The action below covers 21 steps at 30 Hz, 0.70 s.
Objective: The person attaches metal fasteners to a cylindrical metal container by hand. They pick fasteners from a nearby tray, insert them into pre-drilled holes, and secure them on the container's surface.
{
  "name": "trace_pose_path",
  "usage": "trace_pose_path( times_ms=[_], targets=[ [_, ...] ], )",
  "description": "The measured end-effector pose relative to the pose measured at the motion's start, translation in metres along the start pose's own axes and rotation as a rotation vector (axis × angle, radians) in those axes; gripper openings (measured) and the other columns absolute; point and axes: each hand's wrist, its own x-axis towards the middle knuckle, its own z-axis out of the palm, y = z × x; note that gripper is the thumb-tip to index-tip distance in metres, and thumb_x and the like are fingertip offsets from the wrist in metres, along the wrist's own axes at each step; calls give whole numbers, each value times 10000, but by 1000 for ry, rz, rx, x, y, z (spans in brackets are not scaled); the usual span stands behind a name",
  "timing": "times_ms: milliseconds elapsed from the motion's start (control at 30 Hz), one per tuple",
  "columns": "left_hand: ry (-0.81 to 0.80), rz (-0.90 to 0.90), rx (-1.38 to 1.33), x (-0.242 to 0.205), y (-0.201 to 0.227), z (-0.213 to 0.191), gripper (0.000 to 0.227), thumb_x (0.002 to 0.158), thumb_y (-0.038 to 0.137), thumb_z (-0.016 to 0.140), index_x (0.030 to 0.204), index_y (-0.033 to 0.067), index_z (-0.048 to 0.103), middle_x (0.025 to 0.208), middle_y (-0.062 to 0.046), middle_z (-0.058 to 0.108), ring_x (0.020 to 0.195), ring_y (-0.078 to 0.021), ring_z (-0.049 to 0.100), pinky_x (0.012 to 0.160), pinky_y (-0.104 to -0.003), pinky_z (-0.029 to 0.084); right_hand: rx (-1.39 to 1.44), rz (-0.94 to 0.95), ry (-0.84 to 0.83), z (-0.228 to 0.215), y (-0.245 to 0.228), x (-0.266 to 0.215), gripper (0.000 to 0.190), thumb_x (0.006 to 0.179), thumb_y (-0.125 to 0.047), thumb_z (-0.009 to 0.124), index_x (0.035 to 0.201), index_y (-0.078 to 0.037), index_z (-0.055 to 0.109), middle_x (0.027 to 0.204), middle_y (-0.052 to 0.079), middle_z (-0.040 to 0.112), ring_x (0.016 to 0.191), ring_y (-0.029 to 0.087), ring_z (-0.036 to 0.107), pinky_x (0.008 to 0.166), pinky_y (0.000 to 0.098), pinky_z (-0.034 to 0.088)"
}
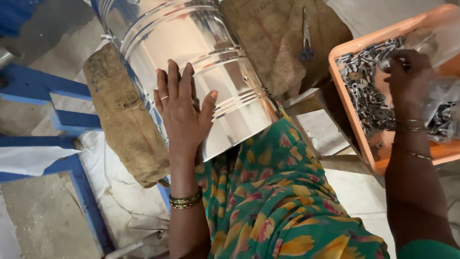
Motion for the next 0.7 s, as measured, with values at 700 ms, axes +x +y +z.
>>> trace_pose_path(
  times_ms=[700],
  targets=[
    [68,20,19,-7,-20,4,654,1005,483,671,1530,119,530,1639,-200,407,1544,-457,294,1227,-620,214,-675,-412,-48,29,52,-3,249,974,-184,783,1133,-17,688,1093,211,620,1017,382,596,954,497,527]
  ],
)
